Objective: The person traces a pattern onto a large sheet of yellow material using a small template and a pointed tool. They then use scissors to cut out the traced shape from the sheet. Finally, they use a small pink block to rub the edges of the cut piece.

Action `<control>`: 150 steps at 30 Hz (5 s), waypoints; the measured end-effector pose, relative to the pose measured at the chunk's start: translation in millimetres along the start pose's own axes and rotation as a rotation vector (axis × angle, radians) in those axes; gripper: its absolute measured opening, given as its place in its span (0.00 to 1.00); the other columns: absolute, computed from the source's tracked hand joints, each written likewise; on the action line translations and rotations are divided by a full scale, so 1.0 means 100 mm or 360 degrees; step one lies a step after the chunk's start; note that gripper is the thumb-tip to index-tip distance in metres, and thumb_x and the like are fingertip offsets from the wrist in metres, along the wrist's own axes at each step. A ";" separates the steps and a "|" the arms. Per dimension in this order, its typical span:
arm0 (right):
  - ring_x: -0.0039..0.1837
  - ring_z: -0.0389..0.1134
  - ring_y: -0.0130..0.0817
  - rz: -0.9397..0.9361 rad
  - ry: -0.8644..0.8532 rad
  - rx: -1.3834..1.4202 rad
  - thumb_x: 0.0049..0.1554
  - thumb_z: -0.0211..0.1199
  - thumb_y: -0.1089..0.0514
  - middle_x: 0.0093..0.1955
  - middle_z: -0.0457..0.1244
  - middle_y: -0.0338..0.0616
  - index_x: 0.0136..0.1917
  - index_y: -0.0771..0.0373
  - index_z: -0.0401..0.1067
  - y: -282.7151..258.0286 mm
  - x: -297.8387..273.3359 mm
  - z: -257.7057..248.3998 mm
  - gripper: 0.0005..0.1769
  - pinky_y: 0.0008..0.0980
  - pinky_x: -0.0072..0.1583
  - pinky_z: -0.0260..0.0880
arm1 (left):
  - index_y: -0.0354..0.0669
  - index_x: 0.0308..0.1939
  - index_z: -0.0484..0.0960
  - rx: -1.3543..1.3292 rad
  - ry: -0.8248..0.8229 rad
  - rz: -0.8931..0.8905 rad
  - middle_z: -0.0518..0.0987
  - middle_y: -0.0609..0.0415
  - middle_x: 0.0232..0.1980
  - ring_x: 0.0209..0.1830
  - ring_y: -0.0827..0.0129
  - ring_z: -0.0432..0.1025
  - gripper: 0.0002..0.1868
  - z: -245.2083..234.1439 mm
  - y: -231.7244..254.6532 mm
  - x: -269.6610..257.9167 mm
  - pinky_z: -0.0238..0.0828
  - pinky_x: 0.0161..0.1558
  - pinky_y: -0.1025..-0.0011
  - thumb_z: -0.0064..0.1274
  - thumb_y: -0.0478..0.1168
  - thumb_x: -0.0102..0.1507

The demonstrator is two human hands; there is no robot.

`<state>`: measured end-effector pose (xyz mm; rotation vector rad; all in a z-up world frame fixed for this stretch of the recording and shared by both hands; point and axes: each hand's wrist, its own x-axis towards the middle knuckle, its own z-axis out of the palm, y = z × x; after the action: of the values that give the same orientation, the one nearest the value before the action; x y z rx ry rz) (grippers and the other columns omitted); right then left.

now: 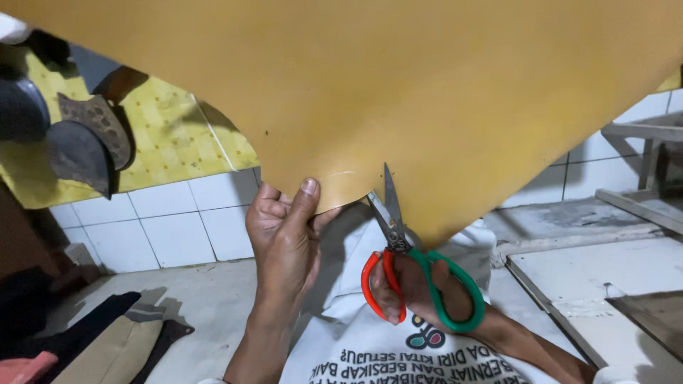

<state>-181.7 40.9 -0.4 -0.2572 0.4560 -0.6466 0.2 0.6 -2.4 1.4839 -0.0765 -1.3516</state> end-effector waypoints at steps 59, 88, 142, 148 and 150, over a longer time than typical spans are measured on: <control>0.24 0.51 0.25 0.0153 0.0339 -0.0909 0.50 0.60 0.18 0.24 0.54 0.39 0.38 0.69 0.68 -0.07 -0.18 -0.62 0.46 0.23 0.27 0.50 | 0.42 0.54 0.81 0.0442 -0.0119 0.0193 0.73 0.63 0.29 0.31 0.82 0.71 0.16 -0.04 0.02 0.03 0.92 0.37 0.61 0.59 0.40 0.63; 0.25 0.48 0.21 0.0239 0.0190 -0.1061 0.55 0.61 0.22 0.23 0.52 0.36 0.38 0.69 0.68 -0.50 -0.07 -0.48 0.42 0.24 0.33 0.46 | 0.31 0.71 0.68 0.0513 -0.0115 0.0618 0.73 0.44 0.72 0.27 0.85 0.71 0.30 -0.07 -0.11 -0.08 0.80 0.37 0.83 0.57 0.33 0.65; 0.30 0.52 0.24 0.0939 -0.0045 -0.1979 0.54 0.60 0.29 0.28 0.55 0.31 0.39 0.56 0.76 -1.36 -0.03 -0.69 0.28 0.29 0.32 0.50 | 0.35 0.70 0.73 0.0482 -0.0393 0.0353 0.50 0.70 0.16 0.19 0.85 0.45 0.29 -0.28 0.13 0.01 0.62 0.27 0.84 0.57 0.36 0.65; 0.29 0.52 0.26 0.0977 -0.0183 -0.2034 0.54 0.60 0.29 0.27 0.56 0.31 0.41 0.55 0.78 -1.51 0.10 -0.63 0.28 0.30 0.32 0.52 | 0.35 0.70 0.73 0.0418 -0.0428 0.0345 0.51 0.69 0.17 0.19 0.86 0.48 0.28 -0.29 0.13 0.01 0.70 0.27 0.85 0.57 0.36 0.65; 0.31 0.52 0.26 0.1053 -0.0160 -0.2048 0.55 0.63 0.35 0.29 0.56 0.32 0.40 0.58 0.77 -1.57 0.16 -0.58 0.24 0.31 0.34 0.51 | 0.35 0.68 0.75 0.0606 -0.0398 0.0479 0.45 0.71 0.19 0.21 0.85 0.41 0.27 -0.29 0.14 0.01 0.46 0.26 0.84 0.58 0.36 0.65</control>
<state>-279.8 -96.0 1.9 -1.2820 0.7664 0.3938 30.6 12.6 0.7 1.5281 -0.7238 -1.3124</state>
